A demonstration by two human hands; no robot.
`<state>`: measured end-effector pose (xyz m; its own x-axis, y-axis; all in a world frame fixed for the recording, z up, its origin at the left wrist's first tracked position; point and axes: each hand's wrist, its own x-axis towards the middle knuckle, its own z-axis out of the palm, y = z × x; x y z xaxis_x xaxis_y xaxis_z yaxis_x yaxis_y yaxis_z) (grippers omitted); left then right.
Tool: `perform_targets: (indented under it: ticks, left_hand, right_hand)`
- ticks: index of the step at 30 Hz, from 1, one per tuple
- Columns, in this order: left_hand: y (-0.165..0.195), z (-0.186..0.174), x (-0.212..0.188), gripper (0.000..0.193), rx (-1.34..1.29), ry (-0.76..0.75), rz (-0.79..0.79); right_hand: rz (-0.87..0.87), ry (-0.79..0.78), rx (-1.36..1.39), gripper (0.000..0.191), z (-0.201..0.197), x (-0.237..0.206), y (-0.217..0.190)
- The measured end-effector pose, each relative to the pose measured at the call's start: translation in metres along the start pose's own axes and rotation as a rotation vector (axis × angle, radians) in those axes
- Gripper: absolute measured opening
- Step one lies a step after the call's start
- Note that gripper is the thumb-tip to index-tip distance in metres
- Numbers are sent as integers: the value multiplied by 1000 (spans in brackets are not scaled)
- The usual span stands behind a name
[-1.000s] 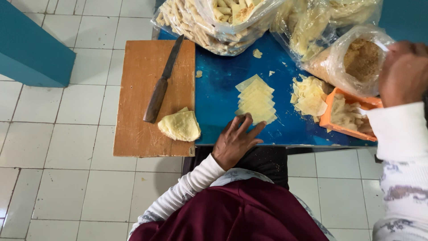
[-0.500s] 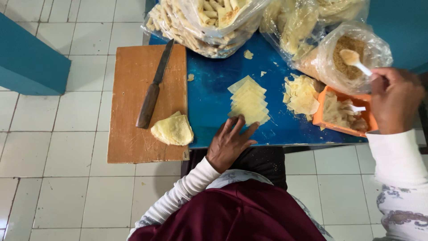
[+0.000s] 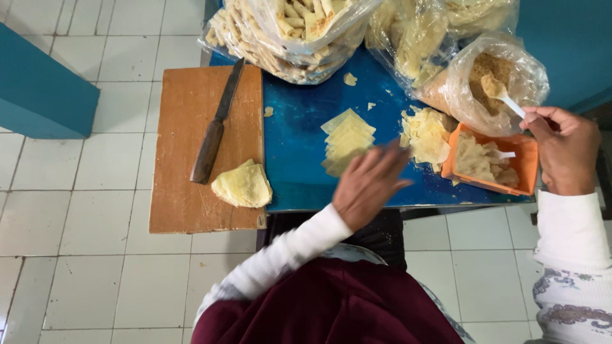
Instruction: The person sits at a table assembling thin pastry sheets into a layered diamond stack, spooning brown sugar from a plastic bag onto the sheets, folding individual pieces over the filling, and placing the folded pieces into an orange container. A knife rests on a cutting board beside the work area.
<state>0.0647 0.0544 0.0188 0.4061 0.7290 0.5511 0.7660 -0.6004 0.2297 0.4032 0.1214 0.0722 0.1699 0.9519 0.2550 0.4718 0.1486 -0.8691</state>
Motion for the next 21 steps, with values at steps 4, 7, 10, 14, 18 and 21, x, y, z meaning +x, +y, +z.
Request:
perform_targets:
  ticks: [4,7,10,14,18,21]
  left_hand:
    - [28,46,79,76,48,31,90]
    - [33,65,104,73,30,-22,52]
    - [30,69,106,68,34,-123,-18]
    - [27,54,77,62,15,9,-25]
    - [19,16,19,54,-160,3,-48]
    - [-10,-19,-25,26,-237,110,-233]
  right_hand:
    - [11,4,56,16,-5,-1,-4]
    - [48,9,73,16,-9,-1,-6]
    - [45,-36,143,19,-9,-5,-15]
    - [13,-132,159,16,8,-19,-36]
    - [50,-236,59,22,43,-42,-59]
    - [-5,-355,42,21,76,-57,-71]
